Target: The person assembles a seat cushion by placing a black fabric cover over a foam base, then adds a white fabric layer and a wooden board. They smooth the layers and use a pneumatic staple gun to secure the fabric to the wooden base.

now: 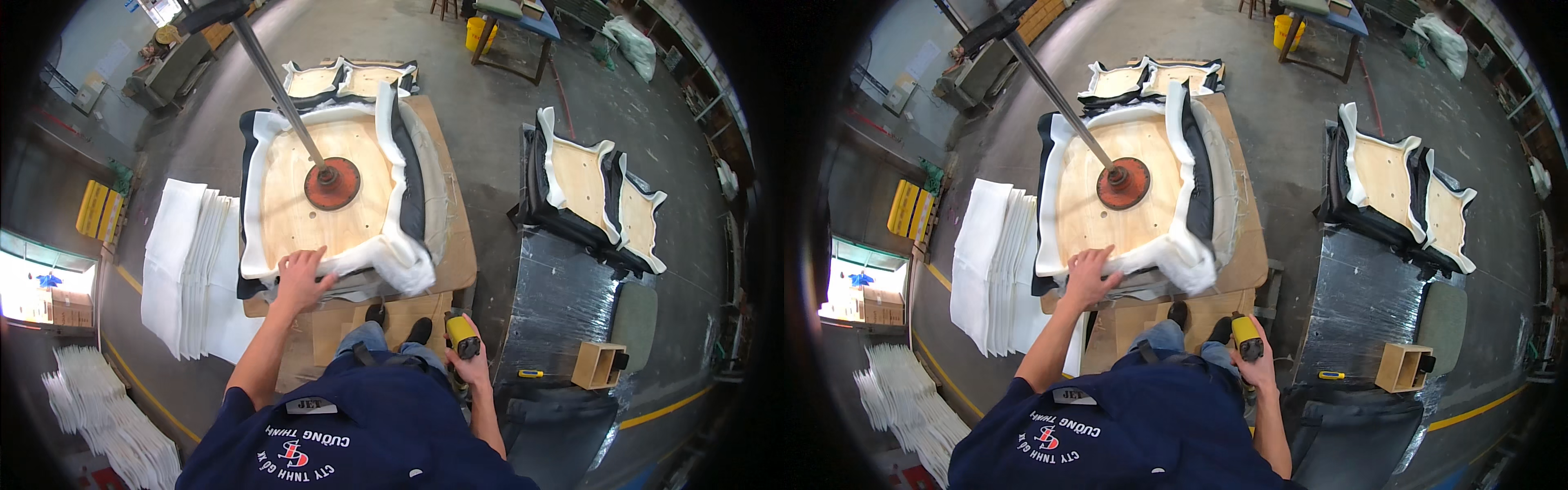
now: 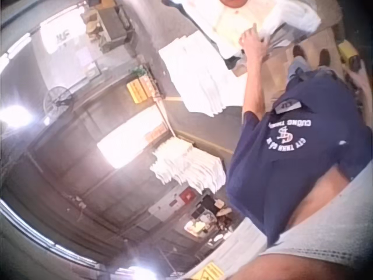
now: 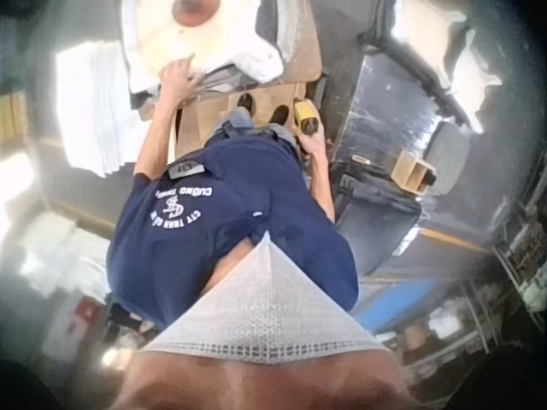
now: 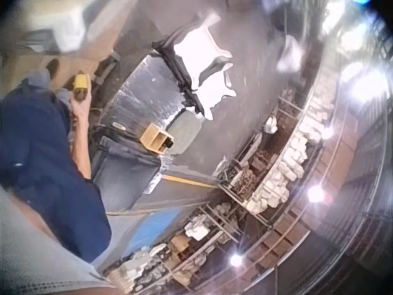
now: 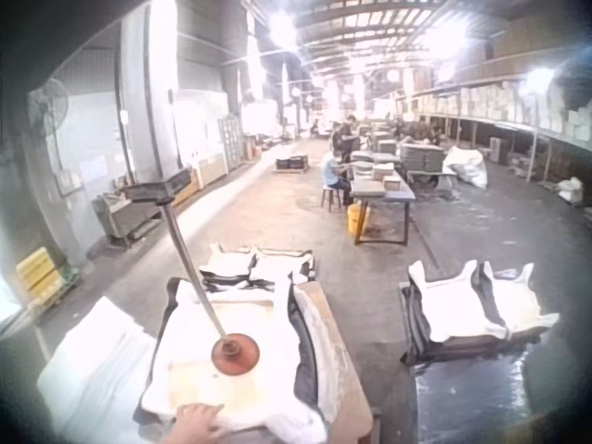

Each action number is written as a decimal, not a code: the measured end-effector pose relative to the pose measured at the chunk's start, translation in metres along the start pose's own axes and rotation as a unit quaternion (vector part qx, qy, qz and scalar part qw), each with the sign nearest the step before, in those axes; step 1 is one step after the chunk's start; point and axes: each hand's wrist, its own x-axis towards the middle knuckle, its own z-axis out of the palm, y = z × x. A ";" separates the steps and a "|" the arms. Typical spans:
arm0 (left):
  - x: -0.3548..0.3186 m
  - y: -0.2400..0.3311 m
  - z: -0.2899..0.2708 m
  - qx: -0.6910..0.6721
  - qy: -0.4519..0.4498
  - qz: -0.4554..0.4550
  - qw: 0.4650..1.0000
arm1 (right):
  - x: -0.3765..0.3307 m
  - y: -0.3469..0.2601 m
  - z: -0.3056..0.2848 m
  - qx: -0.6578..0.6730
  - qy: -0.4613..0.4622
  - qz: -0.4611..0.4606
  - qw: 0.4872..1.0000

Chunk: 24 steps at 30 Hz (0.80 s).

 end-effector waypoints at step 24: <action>0.042 0.037 0.061 -0.094 0.065 0.008 0.993 | 0.110 -0.067 0.100 -0.078 -0.082 -0.022 0.993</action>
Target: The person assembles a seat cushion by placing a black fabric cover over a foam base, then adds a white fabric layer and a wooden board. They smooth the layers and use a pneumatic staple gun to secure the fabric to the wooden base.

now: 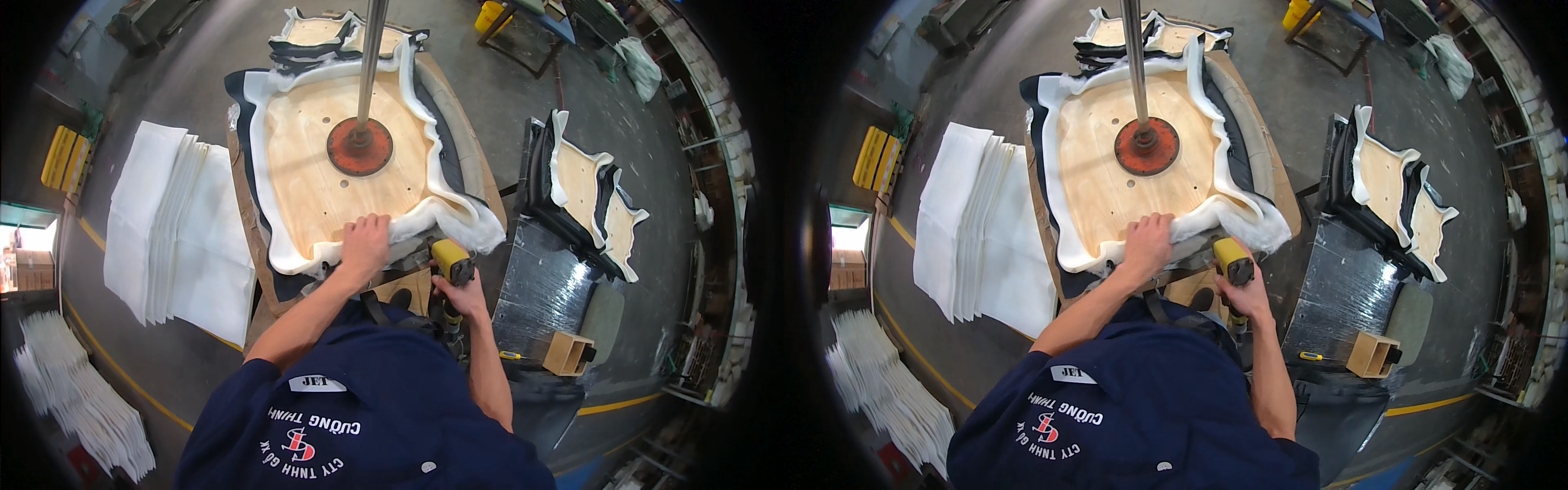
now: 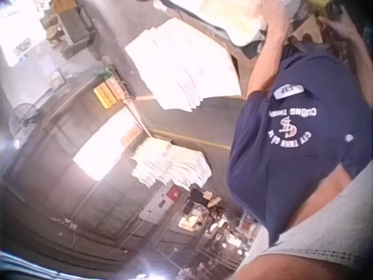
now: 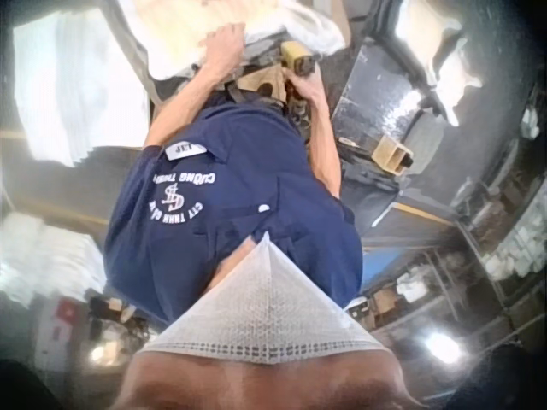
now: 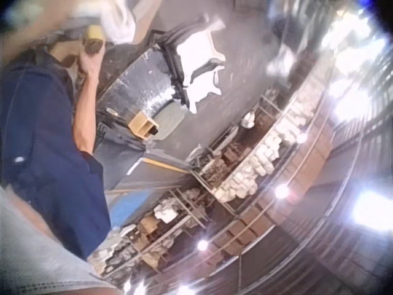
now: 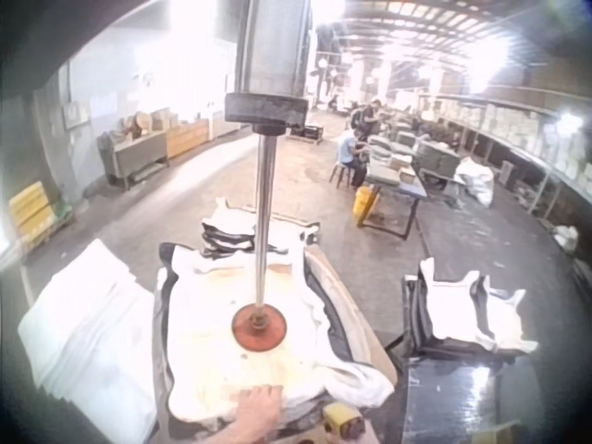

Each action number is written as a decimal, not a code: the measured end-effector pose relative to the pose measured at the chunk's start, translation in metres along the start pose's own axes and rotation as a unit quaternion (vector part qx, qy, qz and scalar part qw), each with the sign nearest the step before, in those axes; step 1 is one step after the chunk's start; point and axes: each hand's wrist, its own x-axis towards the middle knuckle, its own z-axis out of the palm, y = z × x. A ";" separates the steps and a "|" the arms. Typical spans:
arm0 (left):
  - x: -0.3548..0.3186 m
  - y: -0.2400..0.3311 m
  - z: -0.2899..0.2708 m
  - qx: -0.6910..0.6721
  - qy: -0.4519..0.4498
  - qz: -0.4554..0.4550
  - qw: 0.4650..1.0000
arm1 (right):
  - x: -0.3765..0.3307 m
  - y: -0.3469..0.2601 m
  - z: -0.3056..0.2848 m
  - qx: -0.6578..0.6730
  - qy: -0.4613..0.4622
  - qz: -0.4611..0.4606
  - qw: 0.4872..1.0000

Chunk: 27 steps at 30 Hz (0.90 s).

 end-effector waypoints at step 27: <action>0.061 -0.035 0.028 -0.032 0.024 0.086 0.996 | 0.087 -0.062 0.007 -0.099 -0.065 0.218 0.969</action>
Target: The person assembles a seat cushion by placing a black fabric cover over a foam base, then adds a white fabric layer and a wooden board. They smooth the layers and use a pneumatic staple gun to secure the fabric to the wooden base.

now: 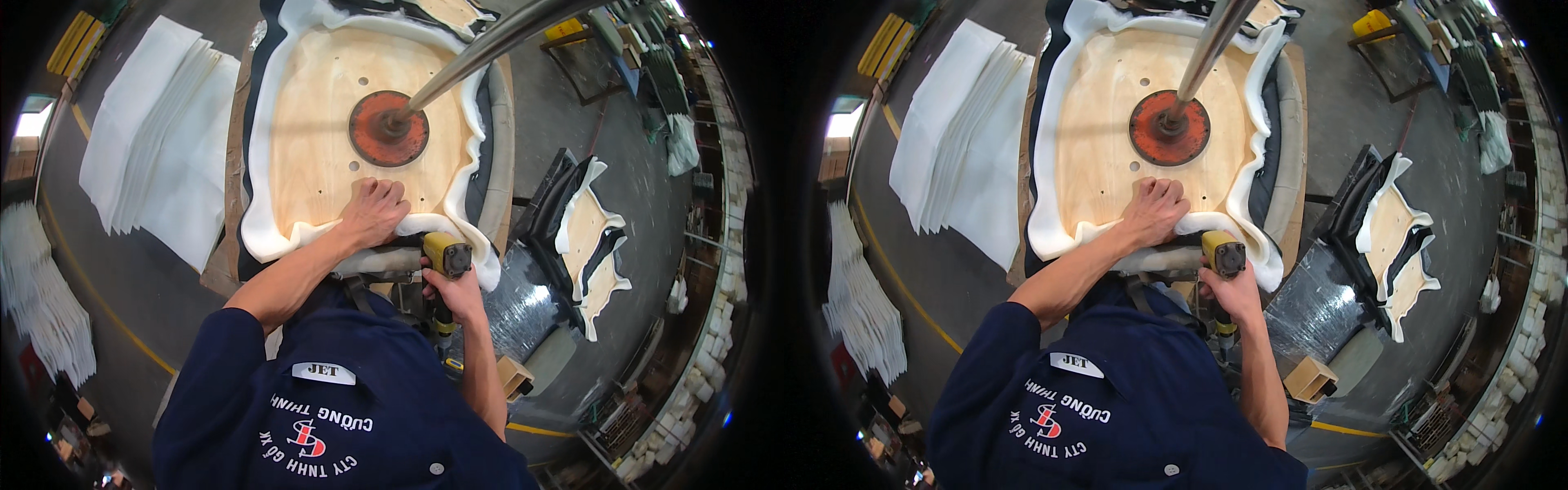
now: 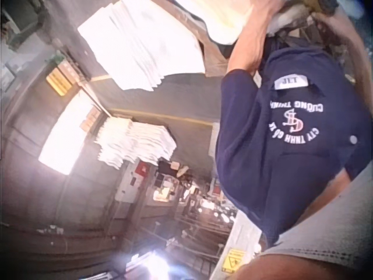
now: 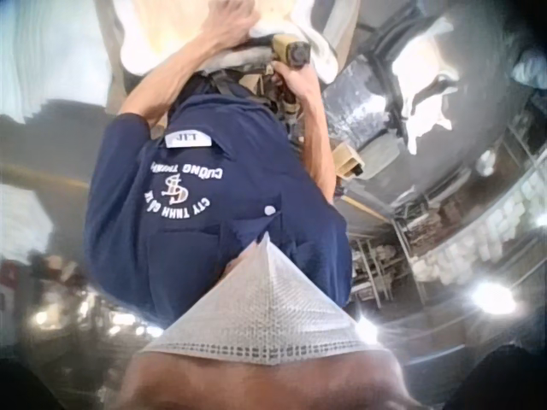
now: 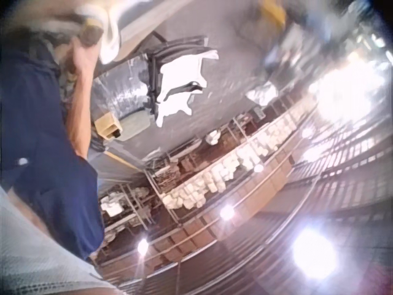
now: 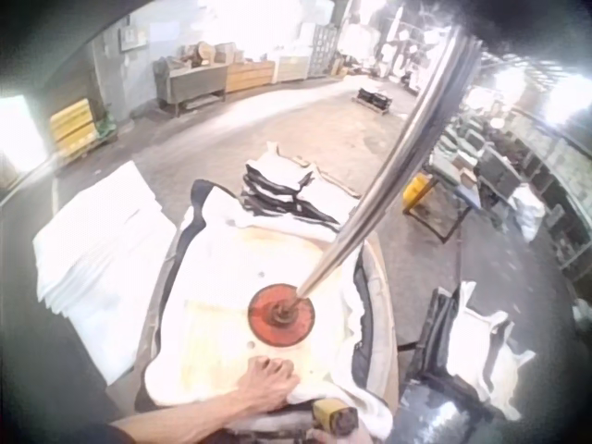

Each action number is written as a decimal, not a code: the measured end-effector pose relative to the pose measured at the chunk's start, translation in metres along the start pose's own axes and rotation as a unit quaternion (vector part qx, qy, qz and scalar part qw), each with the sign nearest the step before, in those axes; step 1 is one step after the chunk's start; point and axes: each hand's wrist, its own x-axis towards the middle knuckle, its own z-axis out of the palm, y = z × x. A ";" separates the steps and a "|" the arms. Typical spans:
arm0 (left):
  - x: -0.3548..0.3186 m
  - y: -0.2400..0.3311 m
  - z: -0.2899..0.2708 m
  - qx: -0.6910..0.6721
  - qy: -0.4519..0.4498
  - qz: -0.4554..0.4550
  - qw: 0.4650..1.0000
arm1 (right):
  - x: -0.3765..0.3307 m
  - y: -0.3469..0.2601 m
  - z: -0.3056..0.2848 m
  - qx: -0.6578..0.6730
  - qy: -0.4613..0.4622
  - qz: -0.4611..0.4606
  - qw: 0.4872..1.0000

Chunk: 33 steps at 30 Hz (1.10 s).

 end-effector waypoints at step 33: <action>-0.068 0.047 -0.080 0.116 -0.135 -0.171 0.969 | 0.021 -0.044 -0.027 -0.029 0.009 -0.049 0.998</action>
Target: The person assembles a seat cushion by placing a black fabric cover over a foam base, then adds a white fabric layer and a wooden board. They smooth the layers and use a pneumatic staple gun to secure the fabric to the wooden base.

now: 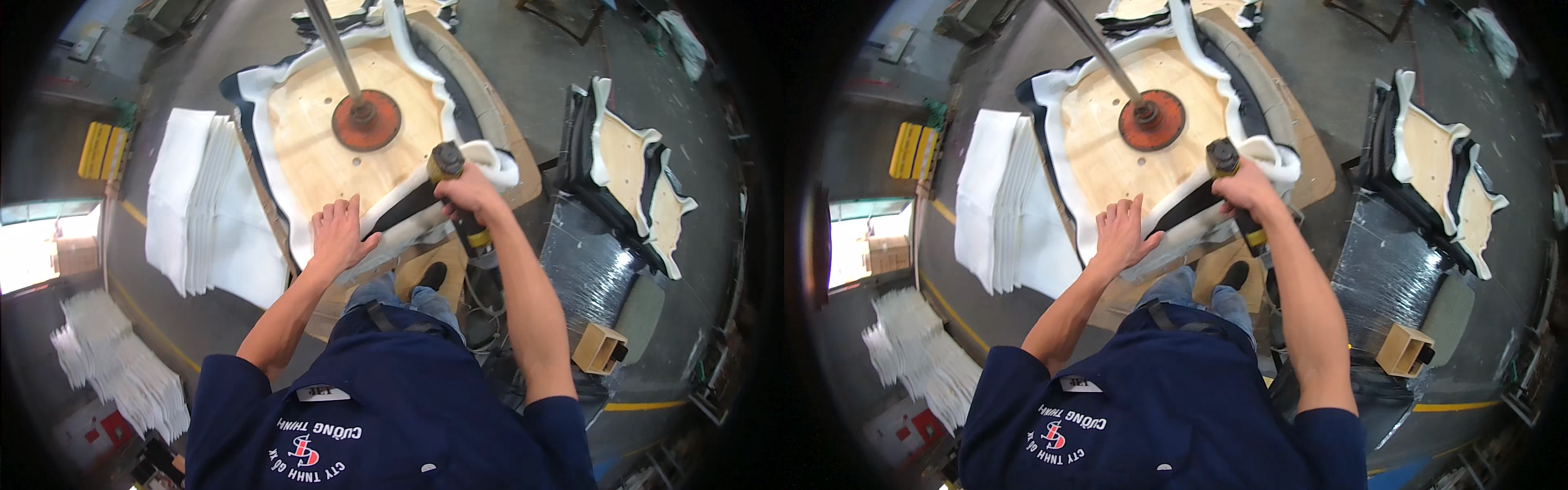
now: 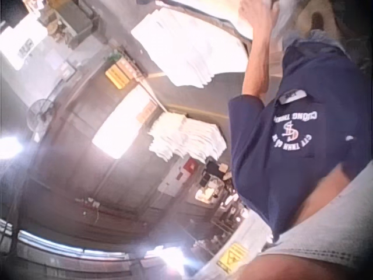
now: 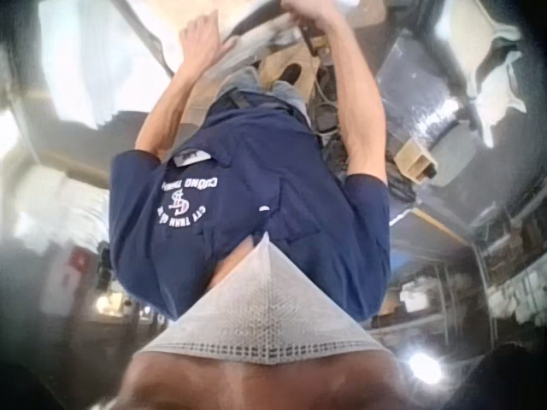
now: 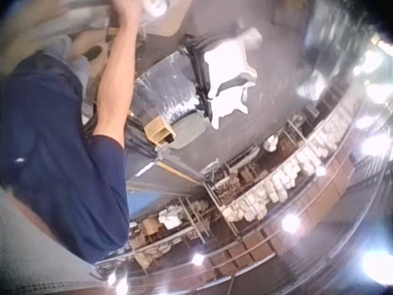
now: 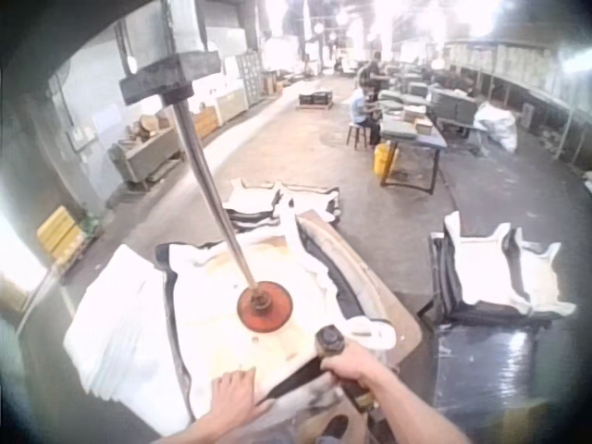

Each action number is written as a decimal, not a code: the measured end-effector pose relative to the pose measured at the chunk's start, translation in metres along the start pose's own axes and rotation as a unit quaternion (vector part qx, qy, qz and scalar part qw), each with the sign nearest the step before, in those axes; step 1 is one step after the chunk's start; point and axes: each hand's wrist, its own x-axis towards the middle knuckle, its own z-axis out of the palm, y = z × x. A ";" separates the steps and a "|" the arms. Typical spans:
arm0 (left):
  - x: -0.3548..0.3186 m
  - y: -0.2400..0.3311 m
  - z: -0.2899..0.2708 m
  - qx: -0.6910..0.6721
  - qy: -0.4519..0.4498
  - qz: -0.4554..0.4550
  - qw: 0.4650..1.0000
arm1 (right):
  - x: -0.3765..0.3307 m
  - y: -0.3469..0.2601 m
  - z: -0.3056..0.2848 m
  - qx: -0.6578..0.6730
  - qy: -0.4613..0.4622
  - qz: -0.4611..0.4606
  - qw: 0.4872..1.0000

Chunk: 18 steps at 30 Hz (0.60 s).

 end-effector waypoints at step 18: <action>0.002 -0.018 0.023 -0.062 0.016 0.101 0.993 | -0.075 0.103 0.092 0.201 0.064 -0.072 0.975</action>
